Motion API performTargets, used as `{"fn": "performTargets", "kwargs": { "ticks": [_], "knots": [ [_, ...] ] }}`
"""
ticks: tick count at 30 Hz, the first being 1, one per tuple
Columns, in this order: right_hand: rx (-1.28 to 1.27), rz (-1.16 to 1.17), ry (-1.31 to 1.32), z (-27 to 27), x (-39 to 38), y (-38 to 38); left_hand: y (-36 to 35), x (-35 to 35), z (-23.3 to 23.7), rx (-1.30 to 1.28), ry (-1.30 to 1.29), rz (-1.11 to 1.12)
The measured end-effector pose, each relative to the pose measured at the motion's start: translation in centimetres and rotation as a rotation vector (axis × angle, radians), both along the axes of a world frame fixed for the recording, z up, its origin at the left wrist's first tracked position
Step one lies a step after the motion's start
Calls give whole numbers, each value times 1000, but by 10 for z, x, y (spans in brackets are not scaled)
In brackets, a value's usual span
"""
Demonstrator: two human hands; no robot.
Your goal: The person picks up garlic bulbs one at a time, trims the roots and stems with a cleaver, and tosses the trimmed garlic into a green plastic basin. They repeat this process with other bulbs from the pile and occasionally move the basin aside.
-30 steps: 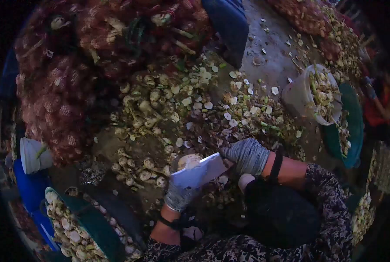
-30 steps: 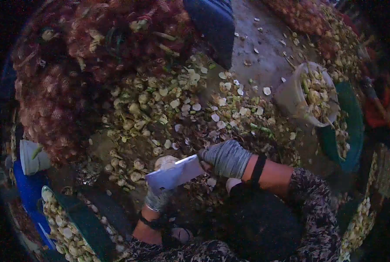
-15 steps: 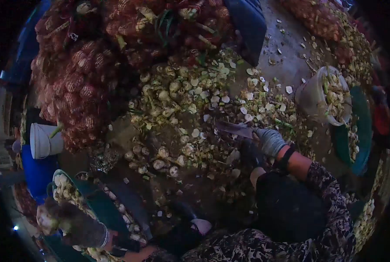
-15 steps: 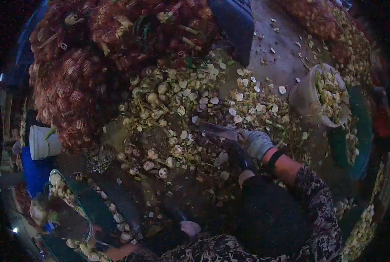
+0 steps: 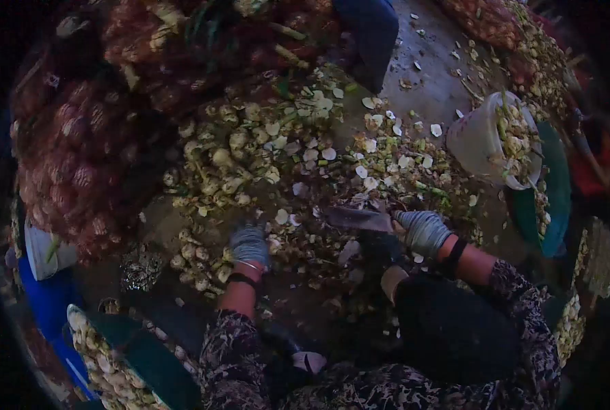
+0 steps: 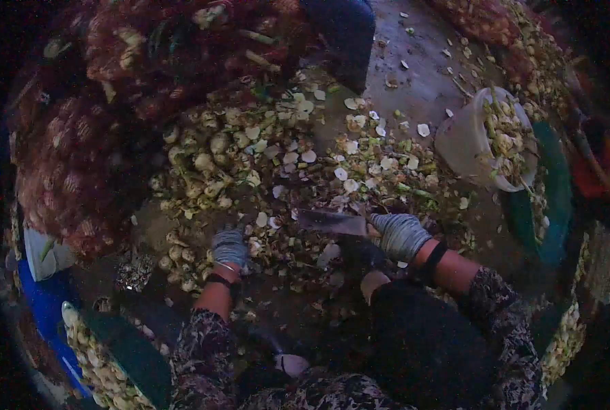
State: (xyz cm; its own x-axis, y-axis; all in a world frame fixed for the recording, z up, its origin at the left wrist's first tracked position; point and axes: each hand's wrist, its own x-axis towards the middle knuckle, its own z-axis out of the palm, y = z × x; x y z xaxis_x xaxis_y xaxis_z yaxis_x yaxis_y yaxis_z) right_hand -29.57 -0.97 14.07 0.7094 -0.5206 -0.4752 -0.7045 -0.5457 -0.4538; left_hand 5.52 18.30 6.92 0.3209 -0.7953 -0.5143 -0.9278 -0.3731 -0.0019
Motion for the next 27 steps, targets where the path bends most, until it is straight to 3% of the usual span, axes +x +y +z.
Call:
{"fn": "performTargets", "kwargs": {
  "ticks": [2, 6, 8, 9, 10, 11, 12, 14, 15, 21, 27],
  "knots": [
    [3, 46, 54, 7, -1, -3, 2, 14, -22, -7, -136, -214],
    [89, 104, 51, 11, 10, -3, -6, 9, -10, -33, -10, -99],
    [93, 108, -40, 27, 25, 4, 3, -10, -10, -400, 924, 557],
    [92, 124, -135, 37, 35, 7, 17, -19, -19, -401, 927, 552],
    [87, 123, -134, 49, 46, 10, 36, -28, -40, -504, 1002, 383],
    [85, 213, -151, 60, 57, 14, 38, -36, -36, -606, 1068, 211],
    [83, 305, -168, 67, 64, 17, 42, -45, -30, -614, 1068, 211],
    [68, 347, -190, 71, 74, 25, 34, -75, 31, -409, 1801, 739],
    [60, 383, -212, 73, 75, 29, 34, -84, 39, -364, 1882, 801],
    [-46, 474, -329, 67, 67, 34, 43, -100, 45, -490, 1684, 773],
    [3, 451, -311, 64, 62, 31, 43, -104, 45, -584, 1474, 689]
  ]
}}
